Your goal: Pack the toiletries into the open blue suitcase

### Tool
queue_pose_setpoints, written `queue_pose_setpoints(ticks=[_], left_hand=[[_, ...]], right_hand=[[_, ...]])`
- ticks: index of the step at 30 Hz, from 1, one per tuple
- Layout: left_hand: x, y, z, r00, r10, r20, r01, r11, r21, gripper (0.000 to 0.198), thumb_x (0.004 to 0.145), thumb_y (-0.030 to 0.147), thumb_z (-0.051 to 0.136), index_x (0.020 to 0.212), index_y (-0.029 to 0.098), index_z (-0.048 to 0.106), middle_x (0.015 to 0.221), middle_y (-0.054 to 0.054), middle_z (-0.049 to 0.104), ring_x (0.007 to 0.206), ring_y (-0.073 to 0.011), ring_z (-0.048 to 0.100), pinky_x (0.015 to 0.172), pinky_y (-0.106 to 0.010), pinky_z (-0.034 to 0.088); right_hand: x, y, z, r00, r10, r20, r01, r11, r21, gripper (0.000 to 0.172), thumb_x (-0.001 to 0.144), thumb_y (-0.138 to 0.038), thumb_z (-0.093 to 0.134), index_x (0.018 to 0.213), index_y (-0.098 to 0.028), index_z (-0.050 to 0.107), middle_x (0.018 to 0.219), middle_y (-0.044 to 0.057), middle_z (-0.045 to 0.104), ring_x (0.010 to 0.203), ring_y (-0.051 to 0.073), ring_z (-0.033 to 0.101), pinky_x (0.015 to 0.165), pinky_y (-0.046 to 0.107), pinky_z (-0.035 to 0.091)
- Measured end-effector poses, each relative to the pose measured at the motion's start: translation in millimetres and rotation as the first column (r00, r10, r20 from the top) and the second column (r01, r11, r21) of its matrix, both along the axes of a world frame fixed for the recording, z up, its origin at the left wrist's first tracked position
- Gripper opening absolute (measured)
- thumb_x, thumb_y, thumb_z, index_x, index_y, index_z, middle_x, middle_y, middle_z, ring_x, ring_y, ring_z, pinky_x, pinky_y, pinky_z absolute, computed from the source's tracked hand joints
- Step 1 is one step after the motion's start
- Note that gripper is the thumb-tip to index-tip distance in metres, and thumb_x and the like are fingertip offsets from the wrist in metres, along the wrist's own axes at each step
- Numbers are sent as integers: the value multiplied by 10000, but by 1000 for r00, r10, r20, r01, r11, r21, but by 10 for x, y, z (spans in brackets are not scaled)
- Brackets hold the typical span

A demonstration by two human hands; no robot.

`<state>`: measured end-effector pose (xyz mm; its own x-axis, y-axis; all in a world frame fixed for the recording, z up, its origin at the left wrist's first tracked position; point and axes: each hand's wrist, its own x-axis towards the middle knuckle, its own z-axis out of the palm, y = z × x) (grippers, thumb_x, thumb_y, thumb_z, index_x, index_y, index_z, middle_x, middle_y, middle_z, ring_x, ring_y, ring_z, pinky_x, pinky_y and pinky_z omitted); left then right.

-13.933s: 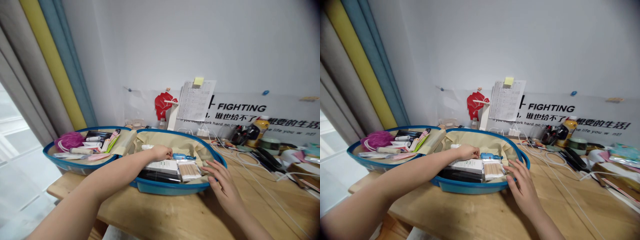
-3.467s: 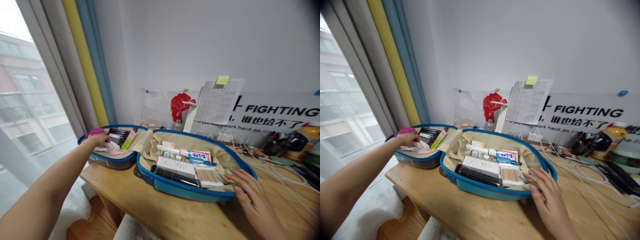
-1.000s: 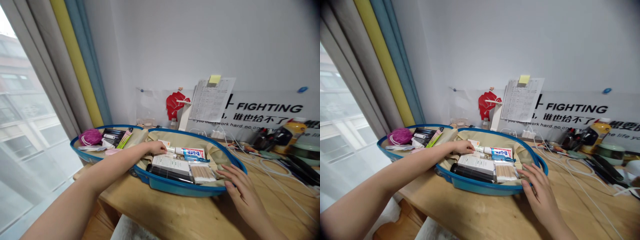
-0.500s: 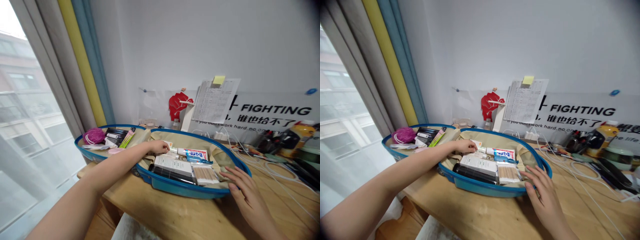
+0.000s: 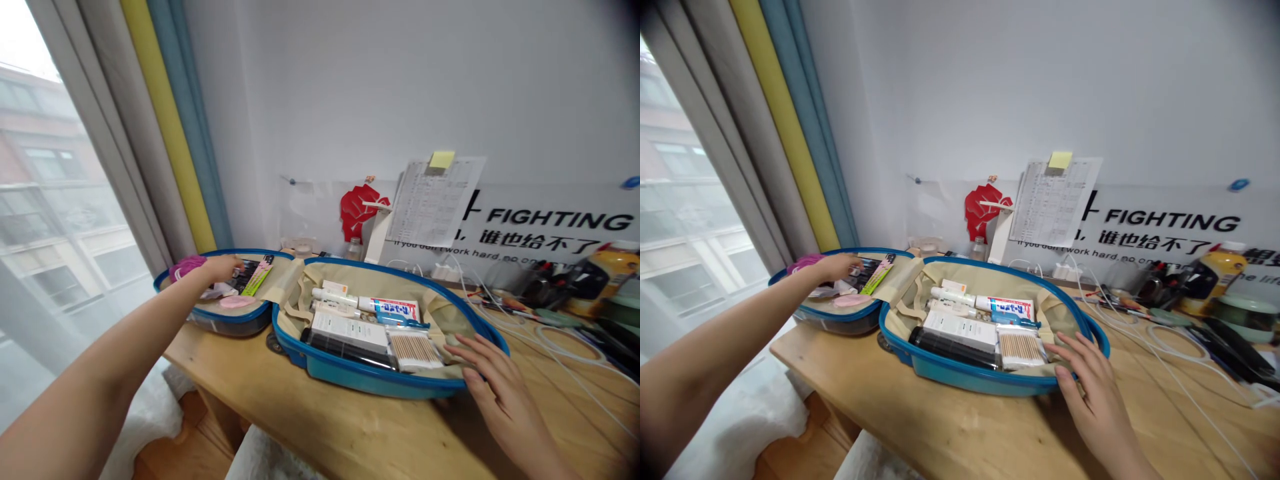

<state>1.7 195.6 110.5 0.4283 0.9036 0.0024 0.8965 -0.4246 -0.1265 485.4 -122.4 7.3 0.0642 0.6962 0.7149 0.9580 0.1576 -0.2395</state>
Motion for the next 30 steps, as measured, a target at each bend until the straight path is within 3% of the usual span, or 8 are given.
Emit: queue_pose_setpoints(ticks=[2,5,9,15,23,27,30], left_hand=[[-233,-21,-89,997,21,-76,-23,999,-32,362,685,154,538,996,231,706,1072,-98,666,993,-264,620,855,-339,467],[-379,-45,-204,988,11,-151,-22,997,-74,433,641,85,549,1014,232,713,1090,-118,657,1016,-278,621,852,-341,465],[-368,-18,-299,979,-25,-201,5,995,-95,471,647,88,570,1069,256,693,1142,-124,631,1034,-292,615,840,-351,468],[-318,58,-354,967,-57,-249,38,996,-82,360,646,178,663,1002,228,687,1113,-136,639,1050,-308,598,844,-373,473],[-302,38,-339,961,-80,-265,63,995,-73,314,636,183,703,946,212,669,1096,-131,660,1090,-301,572,871,-368,457],[-382,-37,-262,969,-32,-244,20,998,-54,287,747,234,592,1030,211,638,1036,-127,686,966,-278,632,792,-339,471],[-418,-90,-120,983,21,-185,-23,1000,-9,341,850,334,449,1125,182,583,1030,-133,687,896,-266,651,742,-321,471]], right_hand=[[-2,4,3,1000,-2,8,2,1000,8,459,900,-527,328,999,-247,678,1137,83,650,1195,290,520,951,497,458],[-8,8,8,1000,0,27,0,1000,21,446,903,-518,335,1001,-239,670,1140,88,649,1187,296,525,938,510,464],[-13,11,7,1000,-4,19,3,999,35,443,905,-513,335,1004,-244,673,1142,86,648,1176,289,533,937,500,468],[-14,13,-10,1000,-9,22,8,999,43,436,907,-509,338,1029,-257,672,1141,78,650,1178,282,530,938,501,464],[-29,10,-5,999,-16,35,14,998,62,418,913,-477,341,1032,-249,671,1145,81,649,1182,287,529,922,500,472],[-38,5,7,999,-2,49,-2,997,73,381,915,-450,356,1044,-261,662,1148,70,648,1172,285,535,921,501,471],[-27,3,2,999,0,40,-3,998,59,387,912,-458,356,1048,-264,661,1153,67,646,1177,283,529,936,502,461]])
